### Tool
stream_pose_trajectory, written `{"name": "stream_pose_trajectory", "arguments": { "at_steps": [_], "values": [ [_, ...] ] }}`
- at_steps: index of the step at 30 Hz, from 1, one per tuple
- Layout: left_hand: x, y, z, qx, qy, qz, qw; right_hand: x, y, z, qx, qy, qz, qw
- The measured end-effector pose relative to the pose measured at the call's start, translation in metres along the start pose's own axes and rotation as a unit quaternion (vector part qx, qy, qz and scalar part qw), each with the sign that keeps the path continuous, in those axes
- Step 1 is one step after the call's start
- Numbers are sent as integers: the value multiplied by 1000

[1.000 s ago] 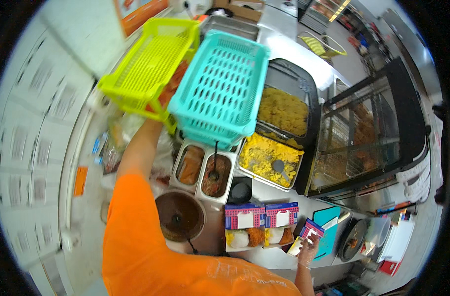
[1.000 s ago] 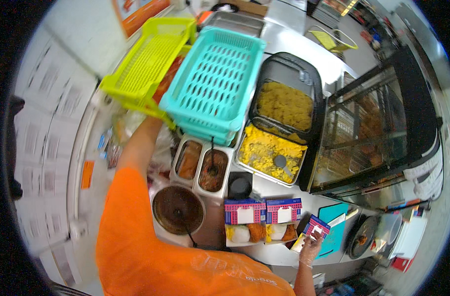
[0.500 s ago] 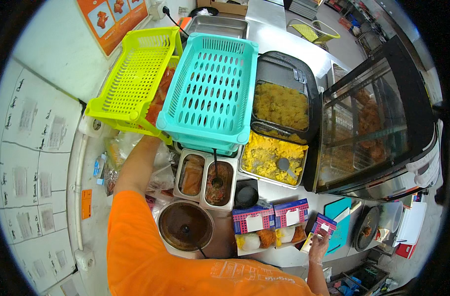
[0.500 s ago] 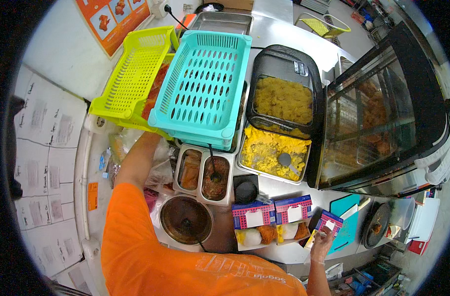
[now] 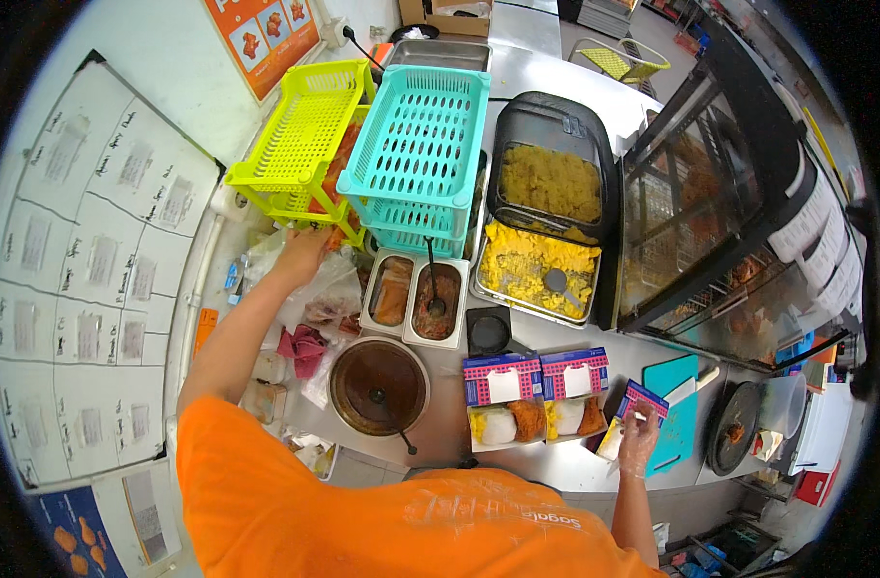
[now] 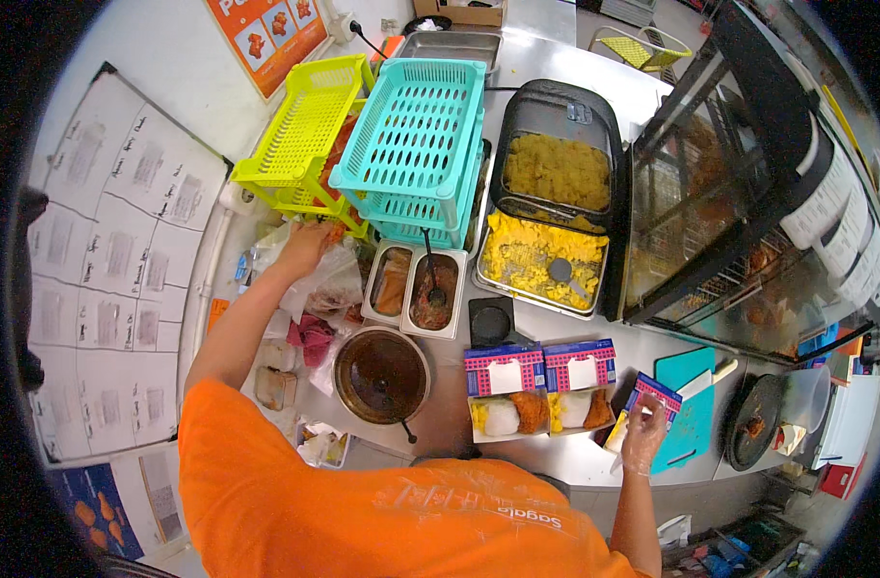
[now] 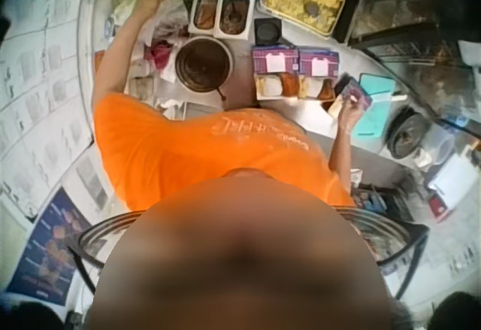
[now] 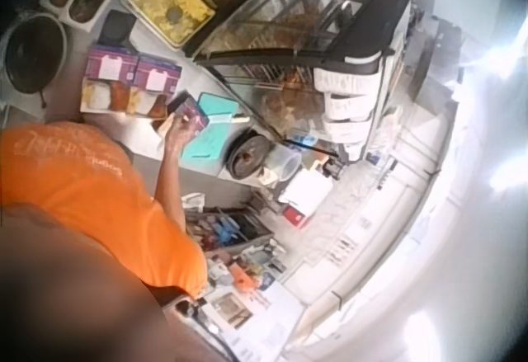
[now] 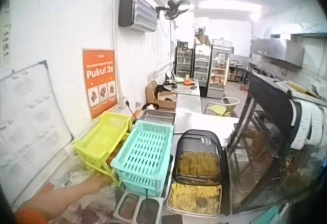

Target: The person assembles multiple food orders by placing fried chicken, rice, and vegetables into takeaway boxes. They use a knife to cut chicken, a ladle to add sauce, and tongs to transfer items from a heated display case into boxes, then place the completed boxes on a counter.

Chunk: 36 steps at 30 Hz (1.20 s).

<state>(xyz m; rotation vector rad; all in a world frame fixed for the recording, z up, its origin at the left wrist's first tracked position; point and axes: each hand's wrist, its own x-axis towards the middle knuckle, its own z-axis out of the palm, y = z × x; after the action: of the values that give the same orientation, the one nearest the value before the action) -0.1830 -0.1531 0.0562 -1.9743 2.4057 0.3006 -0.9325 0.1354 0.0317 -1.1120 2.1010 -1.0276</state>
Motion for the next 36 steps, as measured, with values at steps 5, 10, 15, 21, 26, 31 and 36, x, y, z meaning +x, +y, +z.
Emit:
{"name": "stream_pose_trajectory", "arguments": {
  "at_steps": [5,10,15,21,26,31,36],
  "values": [
    [-60,69,-94,-184,63,-37,980,-6,-60,33,130,-78,8,988],
    [-132,218,-105,-552,-15,13,834,-35,-142,92,301,-412,-66,858],
    [-217,391,-23,-631,-232,-22,740,-74,-138,57,382,-539,98,744],
    [-246,477,69,-653,-204,-176,708,-54,-19,-48,199,-306,120,923],
    [-234,471,133,-408,108,-93,902,-24,41,-92,-15,-178,-144,973],
    [-243,485,177,-72,-7,-11,997,-12,48,-26,-26,-187,-427,885],
    [-263,509,172,-53,50,-19,997,-32,54,2,-354,-283,-431,780]
  ]
}}
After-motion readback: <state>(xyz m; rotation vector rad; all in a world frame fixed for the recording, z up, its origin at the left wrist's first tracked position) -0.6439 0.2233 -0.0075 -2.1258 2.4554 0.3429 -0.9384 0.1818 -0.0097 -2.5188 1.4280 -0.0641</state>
